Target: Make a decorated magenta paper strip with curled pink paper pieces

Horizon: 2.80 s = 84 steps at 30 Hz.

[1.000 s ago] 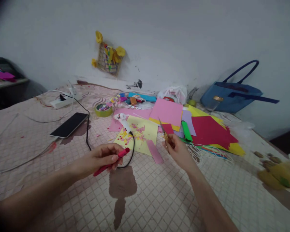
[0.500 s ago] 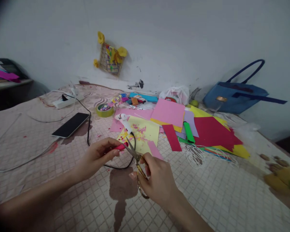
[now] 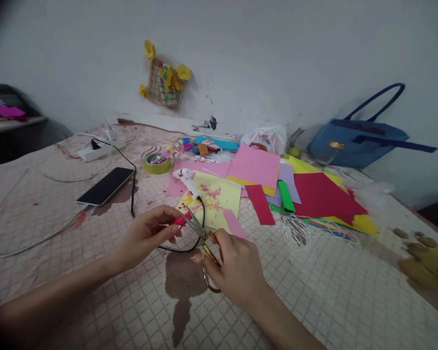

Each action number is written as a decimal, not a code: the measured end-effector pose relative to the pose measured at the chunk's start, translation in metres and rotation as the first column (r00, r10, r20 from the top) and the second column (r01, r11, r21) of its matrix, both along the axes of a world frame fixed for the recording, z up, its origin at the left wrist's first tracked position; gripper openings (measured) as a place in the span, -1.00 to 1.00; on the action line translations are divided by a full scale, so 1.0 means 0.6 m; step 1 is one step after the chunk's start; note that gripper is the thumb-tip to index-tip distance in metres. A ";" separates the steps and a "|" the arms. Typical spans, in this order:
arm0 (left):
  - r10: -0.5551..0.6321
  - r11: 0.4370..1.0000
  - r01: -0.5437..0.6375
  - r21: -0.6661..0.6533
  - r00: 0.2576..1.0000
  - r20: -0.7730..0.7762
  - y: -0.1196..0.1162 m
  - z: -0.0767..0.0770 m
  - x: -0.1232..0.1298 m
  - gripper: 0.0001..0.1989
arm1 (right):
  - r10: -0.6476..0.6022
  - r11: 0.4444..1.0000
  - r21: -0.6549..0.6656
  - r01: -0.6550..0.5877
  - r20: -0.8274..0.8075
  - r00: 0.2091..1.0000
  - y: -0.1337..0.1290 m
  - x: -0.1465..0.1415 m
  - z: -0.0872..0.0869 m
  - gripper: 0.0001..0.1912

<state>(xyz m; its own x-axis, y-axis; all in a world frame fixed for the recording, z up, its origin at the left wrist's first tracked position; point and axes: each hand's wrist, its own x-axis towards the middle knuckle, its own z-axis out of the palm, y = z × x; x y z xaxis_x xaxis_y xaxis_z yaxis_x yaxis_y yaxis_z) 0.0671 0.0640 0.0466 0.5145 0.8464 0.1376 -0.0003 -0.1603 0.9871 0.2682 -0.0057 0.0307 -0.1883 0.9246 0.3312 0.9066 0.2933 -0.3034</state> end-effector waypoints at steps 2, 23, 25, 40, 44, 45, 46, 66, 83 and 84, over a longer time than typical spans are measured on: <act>-0.005 1.000 0.005 -0.014 1.000 0.000 0.000 0.000 0.000 -0.79 | 0.009 1.000 0.009 -0.009 0.005 1.000 -0.001 0.000 0.001 -0.79; -0.011 0.999 0.010 -0.036 1.000 -0.021 0.003 -0.005 -0.001 -0.80 | -0.043 0.983 0.184 0.015 0.148 0.988 0.003 0.006 0.002 -0.62; -0.005 1.000 0.004 -0.027 1.000 -0.025 0.004 -0.005 0.000 -0.79 | -0.048 0.984 0.175 0.024 0.135 0.990 0.003 0.006 0.000 -0.63; 0.017 0.999 -0.017 -0.027 1.000 -0.011 0.003 -0.005 0.000 -0.81 | -0.041 0.986 0.165 0.017 0.138 0.990 0.005 0.006 -0.002 -0.61; 0.031 0.999 -0.031 -0.014 1.000 -0.002 0.002 -0.002 0.002 -0.80 | -0.043 0.982 0.186 0.018 0.132 0.990 0.006 0.006 -0.002 -0.60; 0.035 0.999 -0.035 -0.014 0.999 -0.001 0.001 -0.002 0.002 -0.80 | -0.042 0.982 0.190 0.017 0.132 0.990 0.006 0.006 -0.003 -0.60; 0.039 0.999 -0.039 -0.014 0.999 0.001 0.001 -0.001 0.002 -0.80 | -0.040 0.981 0.194 0.014 0.133 0.990 0.006 0.006 -0.003 -0.60; -0.004 0.998 0.009 -0.060 0.996 0.085 0.003 0.006 -0.002 -0.80 | -0.022 0.974 0.226 0.000 0.094 0.995 -0.001 0.008 -0.005 -0.64; -0.037 0.998 0.041 -0.053 0.996 0.081 0.002 0.001 -0.002 -0.82 | 0.022 0.993 0.115 -0.029 0.059 0.998 -0.001 0.012 0.003 -0.66; -0.041 0.997 0.046 -0.055 0.996 0.084 0.002 0.001 -0.001 -0.82 | 0.024 0.993 0.112 -0.030 0.060 0.998 -0.001 0.013 0.004 -0.65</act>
<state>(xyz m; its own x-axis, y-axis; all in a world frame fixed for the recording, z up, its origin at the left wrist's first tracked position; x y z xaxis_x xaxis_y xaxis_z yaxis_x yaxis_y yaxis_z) 0.0662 0.0654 0.0474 0.5396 0.8313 0.1332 -0.0878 -0.1018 0.9909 0.2758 -0.0064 0.0330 -0.2345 0.8763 0.4209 0.9130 0.3472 -0.2141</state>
